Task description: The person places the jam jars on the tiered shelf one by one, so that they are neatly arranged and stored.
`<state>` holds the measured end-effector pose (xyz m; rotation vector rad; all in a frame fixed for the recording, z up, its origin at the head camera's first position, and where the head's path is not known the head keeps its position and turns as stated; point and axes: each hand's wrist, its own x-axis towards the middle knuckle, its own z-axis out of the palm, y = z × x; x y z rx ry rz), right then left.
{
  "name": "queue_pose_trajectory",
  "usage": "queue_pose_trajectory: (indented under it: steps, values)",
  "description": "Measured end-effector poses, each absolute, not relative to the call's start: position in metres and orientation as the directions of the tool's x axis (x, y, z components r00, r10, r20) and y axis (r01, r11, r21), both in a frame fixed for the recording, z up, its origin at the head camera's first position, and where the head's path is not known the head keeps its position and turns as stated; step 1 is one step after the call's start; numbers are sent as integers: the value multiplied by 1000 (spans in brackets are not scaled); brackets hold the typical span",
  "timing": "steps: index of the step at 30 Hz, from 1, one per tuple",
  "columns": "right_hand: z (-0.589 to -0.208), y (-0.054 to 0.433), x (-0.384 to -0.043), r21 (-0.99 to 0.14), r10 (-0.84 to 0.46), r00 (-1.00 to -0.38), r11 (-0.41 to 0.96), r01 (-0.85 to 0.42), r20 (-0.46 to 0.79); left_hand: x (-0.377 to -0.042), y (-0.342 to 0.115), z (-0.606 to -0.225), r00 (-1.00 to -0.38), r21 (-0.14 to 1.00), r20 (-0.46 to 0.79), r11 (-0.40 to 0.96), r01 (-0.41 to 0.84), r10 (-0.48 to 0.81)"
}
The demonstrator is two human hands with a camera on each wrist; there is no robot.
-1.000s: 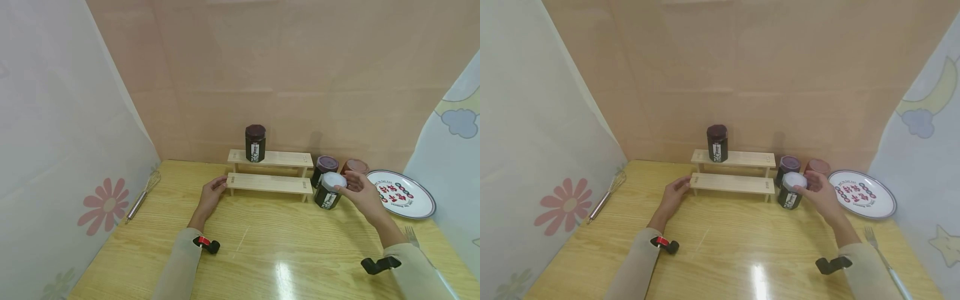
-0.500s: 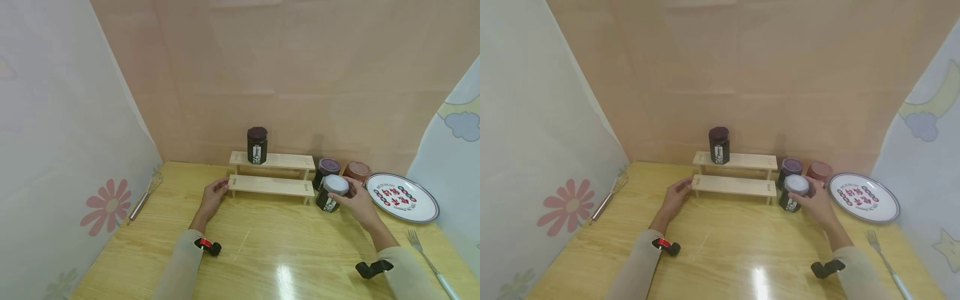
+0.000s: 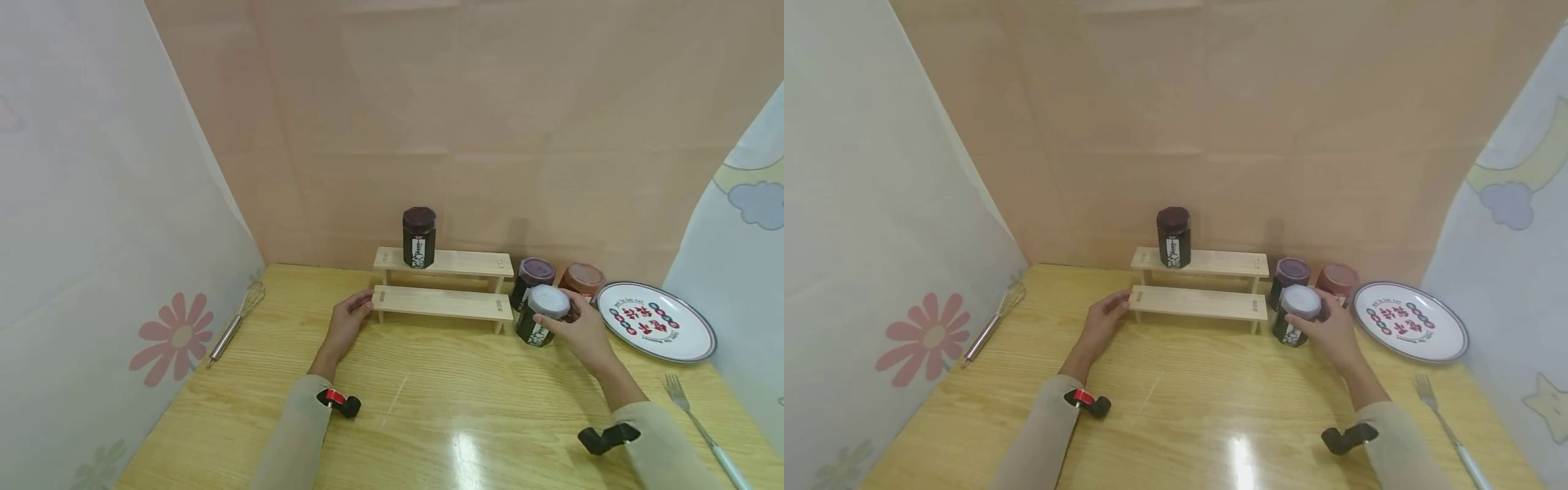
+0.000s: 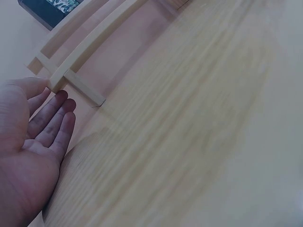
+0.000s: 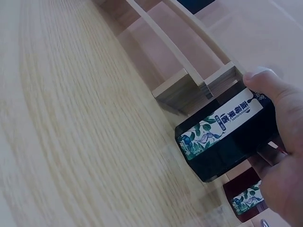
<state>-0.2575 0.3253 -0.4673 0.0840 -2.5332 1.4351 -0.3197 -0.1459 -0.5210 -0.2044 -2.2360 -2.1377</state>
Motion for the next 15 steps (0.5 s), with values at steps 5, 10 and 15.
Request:
queue_pose_trajectory:
  steps: [5,10,15]
  values:
    - [-462,326,-251,-842,77,-974,520,-145,215,-318,-145,-519,-991,992,115,52,119,63]
    - [-451,327,-246,-834,78,-975,535,-134,207,-316,-145,-517,-992,992,112,45,115,59]
    - [-434,325,-242,-833,80,-975,536,-135,209,-316,-145,-517,-993,994,100,41,103,67]
